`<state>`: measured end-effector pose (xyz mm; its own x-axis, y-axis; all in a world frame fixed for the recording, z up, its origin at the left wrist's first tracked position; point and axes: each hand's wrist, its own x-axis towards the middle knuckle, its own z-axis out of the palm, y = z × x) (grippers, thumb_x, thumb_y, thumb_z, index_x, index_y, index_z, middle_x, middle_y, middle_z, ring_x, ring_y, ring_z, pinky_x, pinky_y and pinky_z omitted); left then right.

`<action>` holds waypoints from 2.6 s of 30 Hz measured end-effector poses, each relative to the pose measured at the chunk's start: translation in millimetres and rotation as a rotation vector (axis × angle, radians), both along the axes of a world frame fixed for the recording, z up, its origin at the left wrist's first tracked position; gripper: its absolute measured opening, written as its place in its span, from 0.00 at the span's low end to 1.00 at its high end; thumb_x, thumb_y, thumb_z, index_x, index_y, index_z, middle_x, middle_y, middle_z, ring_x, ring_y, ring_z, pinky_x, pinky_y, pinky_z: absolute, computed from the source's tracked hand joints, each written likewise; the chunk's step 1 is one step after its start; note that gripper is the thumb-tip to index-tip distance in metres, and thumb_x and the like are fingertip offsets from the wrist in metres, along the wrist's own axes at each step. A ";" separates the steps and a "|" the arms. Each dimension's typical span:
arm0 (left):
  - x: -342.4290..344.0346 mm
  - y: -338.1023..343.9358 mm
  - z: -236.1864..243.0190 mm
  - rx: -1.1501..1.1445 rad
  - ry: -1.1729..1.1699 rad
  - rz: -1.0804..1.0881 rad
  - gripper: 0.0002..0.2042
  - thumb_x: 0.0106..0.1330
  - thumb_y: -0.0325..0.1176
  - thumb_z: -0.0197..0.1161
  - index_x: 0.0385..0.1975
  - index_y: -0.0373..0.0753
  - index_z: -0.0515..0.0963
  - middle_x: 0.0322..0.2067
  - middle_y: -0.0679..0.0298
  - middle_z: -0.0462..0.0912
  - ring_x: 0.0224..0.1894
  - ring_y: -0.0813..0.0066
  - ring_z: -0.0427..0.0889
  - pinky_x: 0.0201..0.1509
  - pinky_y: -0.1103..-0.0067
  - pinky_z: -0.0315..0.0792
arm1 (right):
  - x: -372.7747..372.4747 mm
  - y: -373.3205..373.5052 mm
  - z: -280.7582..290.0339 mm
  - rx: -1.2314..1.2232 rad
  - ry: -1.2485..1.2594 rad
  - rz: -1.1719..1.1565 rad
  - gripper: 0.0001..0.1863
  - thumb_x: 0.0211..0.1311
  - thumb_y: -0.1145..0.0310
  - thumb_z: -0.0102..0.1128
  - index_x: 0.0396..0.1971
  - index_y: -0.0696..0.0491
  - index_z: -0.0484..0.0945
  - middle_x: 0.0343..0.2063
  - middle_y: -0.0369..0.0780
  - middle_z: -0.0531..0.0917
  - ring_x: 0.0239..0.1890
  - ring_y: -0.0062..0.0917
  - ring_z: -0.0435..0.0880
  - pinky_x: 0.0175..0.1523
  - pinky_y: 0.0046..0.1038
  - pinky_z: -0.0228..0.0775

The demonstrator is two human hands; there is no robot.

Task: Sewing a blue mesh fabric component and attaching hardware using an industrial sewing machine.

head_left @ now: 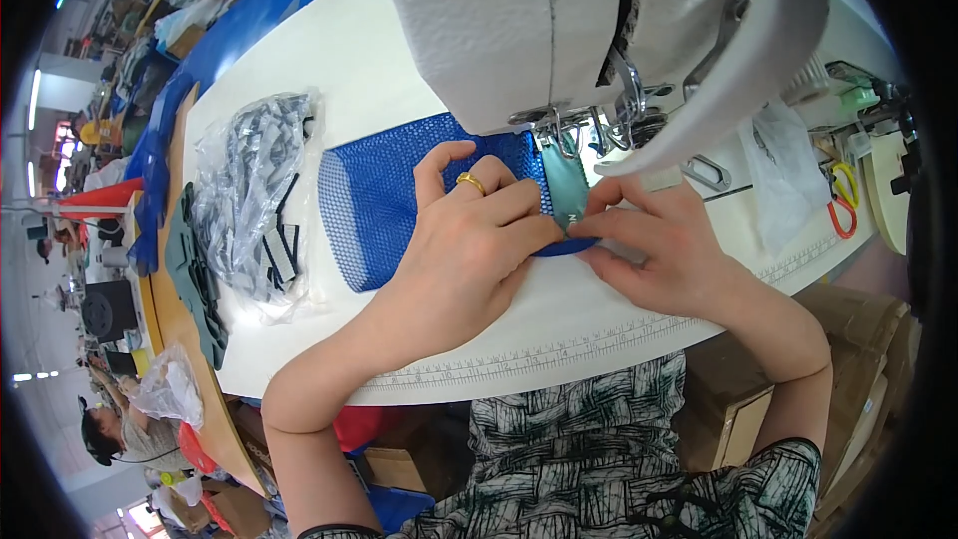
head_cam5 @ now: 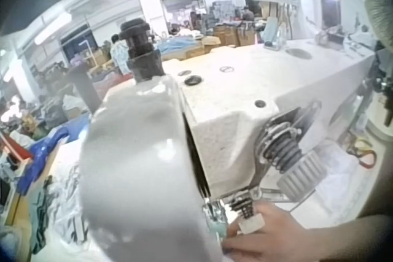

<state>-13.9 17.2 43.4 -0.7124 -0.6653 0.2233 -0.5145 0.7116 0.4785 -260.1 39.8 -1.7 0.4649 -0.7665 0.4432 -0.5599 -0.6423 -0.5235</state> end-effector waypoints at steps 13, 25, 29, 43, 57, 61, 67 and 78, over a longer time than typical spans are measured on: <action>5.8 4.8 15.1 0.077 -0.078 -0.143 0.14 0.57 0.26 0.71 0.45 0.40 0.88 0.46 0.66 0.86 0.51 0.63 0.80 0.56 0.66 0.69 | 0.6 2.3 4.8 0.101 -0.054 0.142 0.18 0.45 0.70 0.79 0.37 0.49 0.81 0.40 0.36 0.79 0.43 0.35 0.77 0.48 0.37 0.69; -1.0 6.4 4.7 -0.033 0.041 -0.189 0.11 0.49 0.21 0.72 0.34 0.36 0.88 0.38 0.64 0.88 0.45 0.61 0.83 0.47 0.68 0.78 | 9.1 7.6 1.0 -0.038 0.026 0.046 0.14 0.46 0.70 0.75 0.33 0.50 0.79 0.39 0.36 0.77 0.43 0.33 0.76 0.45 0.35 0.69; 2.5 6.5 6.7 0.057 0.053 -0.039 0.06 0.59 0.23 0.74 0.35 0.35 0.87 0.39 0.60 0.88 0.41 0.61 0.83 0.46 0.70 0.77 | 5.5 3.9 -0.5 -0.116 0.019 0.128 0.12 0.46 0.71 0.74 0.31 0.50 0.79 0.38 0.34 0.78 0.43 0.31 0.77 0.43 0.33 0.70; -23.6 -13.9 3.6 0.304 -0.150 0.332 0.12 0.64 0.38 0.74 0.29 0.32 0.87 0.34 0.53 0.85 0.34 0.52 0.87 0.40 0.64 0.80 | 19.0 7.1 -7.4 -0.417 0.058 0.124 0.13 0.44 0.70 0.66 0.34 0.53 0.81 0.38 0.36 0.77 0.39 0.29 0.79 0.36 0.29 0.71; -45.9 -19.1 3.0 0.985 0.230 0.813 0.12 0.67 0.37 0.78 0.35 0.32 0.89 0.28 0.66 0.85 0.28 0.79 0.77 0.34 0.79 0.70 | 18.1 15.8 -2.4 -0.379 0.080 0.125 0.07 0.52 0.69 0.64 0.30 0.53 0.77 0.37 0.38 0.76 0.40 0.29 0.78 0.38 0.28 0.71; -42.4 -18.3 3.1 0.988 0.297 0.832 0.12 0.65 0.37 0.79 0.36 0.32 0.89 0.26 0.66 0.84 0.26 0.81 0.75 0.30 0.81 0.64 | 17.1 17.4 -1.3 -0.347 0.106 0.133 0.06 0.54 0.70 0.64 0.30 0.53 0.77 0.37 0.38 0.77 0.41 0.29 0.79 0.40 0.28 0.72; -44.0 -24.5 7.9 0.977 0.151 0.832 0.13 0.61 0.38 0.83 0.34 0.34 0.90 0.23 0.67 0.83 0.23 0.82 0.75 0.25 0.83 0.60 | 16.3 17.4 -3.4 -0.328 0.070 0.118 0.06 0.52 0.71 0.64 0.31 0.54 0.78 0.37 0.37 0.78 0.41 0.29 0.79 0.41 0.28 0.73; -39.9 -20.4 2.0 1.013 0.271 0.845 0.13 0.64 0.38 0.81 0.31 0.34 0.89 0.24 0.67 0.85 0.24 0.82 0.76 0.27 0.83 0.64 | 16.3 18.2 -1.3 -0.257 0.007 0.119 0.07 0.52 0.72 0.64 0.32 0.55 0.79 0.37 0.38 0.78 0.39 0.30 0.79 0.39 0.31 0.73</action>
<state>-53.8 -3.2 45.4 -0.0175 -0.8301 -0.5574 -0.4230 -0.4990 0.7563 -243.7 58.0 -3.0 0.5486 -0.5694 0.6123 -0.4761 -0.8147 -0.3311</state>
